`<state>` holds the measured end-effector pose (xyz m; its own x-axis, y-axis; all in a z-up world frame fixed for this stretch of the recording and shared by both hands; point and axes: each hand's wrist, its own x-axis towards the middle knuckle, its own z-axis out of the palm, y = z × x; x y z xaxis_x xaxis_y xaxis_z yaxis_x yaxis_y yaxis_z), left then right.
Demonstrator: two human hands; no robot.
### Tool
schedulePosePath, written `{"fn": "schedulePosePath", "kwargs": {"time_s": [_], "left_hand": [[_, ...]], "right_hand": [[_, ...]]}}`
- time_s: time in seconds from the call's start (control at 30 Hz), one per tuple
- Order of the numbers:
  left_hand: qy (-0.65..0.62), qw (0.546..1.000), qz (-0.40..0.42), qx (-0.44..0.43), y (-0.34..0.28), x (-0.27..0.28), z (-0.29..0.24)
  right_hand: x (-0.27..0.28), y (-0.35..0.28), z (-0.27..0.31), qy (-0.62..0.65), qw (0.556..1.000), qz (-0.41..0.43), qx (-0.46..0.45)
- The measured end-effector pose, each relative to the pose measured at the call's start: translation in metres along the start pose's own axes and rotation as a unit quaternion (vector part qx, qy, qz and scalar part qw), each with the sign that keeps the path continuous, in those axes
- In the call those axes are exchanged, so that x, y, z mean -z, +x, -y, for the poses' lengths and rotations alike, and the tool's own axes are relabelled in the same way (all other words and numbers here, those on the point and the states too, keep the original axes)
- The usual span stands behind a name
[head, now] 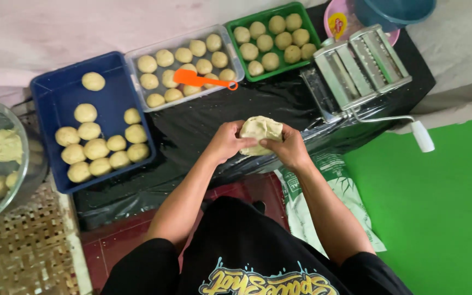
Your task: Preparing and shaping individual dough portions for pastry making.
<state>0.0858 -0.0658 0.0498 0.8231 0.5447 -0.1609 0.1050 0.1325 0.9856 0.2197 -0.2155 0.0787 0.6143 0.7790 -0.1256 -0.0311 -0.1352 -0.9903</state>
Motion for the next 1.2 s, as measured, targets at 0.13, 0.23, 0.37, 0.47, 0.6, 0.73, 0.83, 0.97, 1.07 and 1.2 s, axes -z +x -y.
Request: {"fn": "schedulePosePath", "kwargs": {"time_s": [0.13,0.23,0.37,0.47,0.6,0.73,0.83,0.97,1.07,1.2], "left_hand": [[-0.035,0.999,-0.005,-0.021,0.015,-0.036,0.021],[-0.074,0.997,0.025,-0.009,0.004,-0.061,-0.010],[-0.103,0.994,0.039,-0.024,0.007,-0.083,-0.015],[-0.114,0.992,0.044,-0.026,0.018,-0.094,-0.003],[-0.141,0.988,0.057,-0.026,0.026,-0.106,0.003],[-0.187,0.979,0.074,-0.030,0.029,-0.114,0.006],[-0.235,0.967,0.099,-0.016,0.031,-0.114,0.008],[-0.292,0.945,0.148,0.017,0.031,-0.108,-0.010],[-0.274,0.952,0.133,0.017,0.034,-0.109,-0.018],[-0.234,0.967,0.100,0.005,0.044,-0.105,-0.016]], "right_hand": [[0.042,-0.014,0.014,0.030,0.998,0.055,0.002],[0.072,-0.015,0.014,-0.013,0.997,0.072,0.005],[0.096,-0.019,0.025,-0.024,0.998,0.058,-0.010],[0.112,-0.019,0.026,-0.025,0.998,0.061,-0.005],[0.121,-0.023,0.036,0.019,0.997,0.072,0.026],[0.133,-0.020,0.025,0.040,0.997,0.064,0.029],[0.138,-0.022,0.023,0.051,0.997,0.047,0.040],[0.140,-0.025,0.030,-0.001,0.994,0.056,0.096],[0.142,-0.024,0.033,-0.022,0.988,0.083,0.125],[0.137,-0.019,0.044,-0.032,0.987,0.110,0.117]]}}
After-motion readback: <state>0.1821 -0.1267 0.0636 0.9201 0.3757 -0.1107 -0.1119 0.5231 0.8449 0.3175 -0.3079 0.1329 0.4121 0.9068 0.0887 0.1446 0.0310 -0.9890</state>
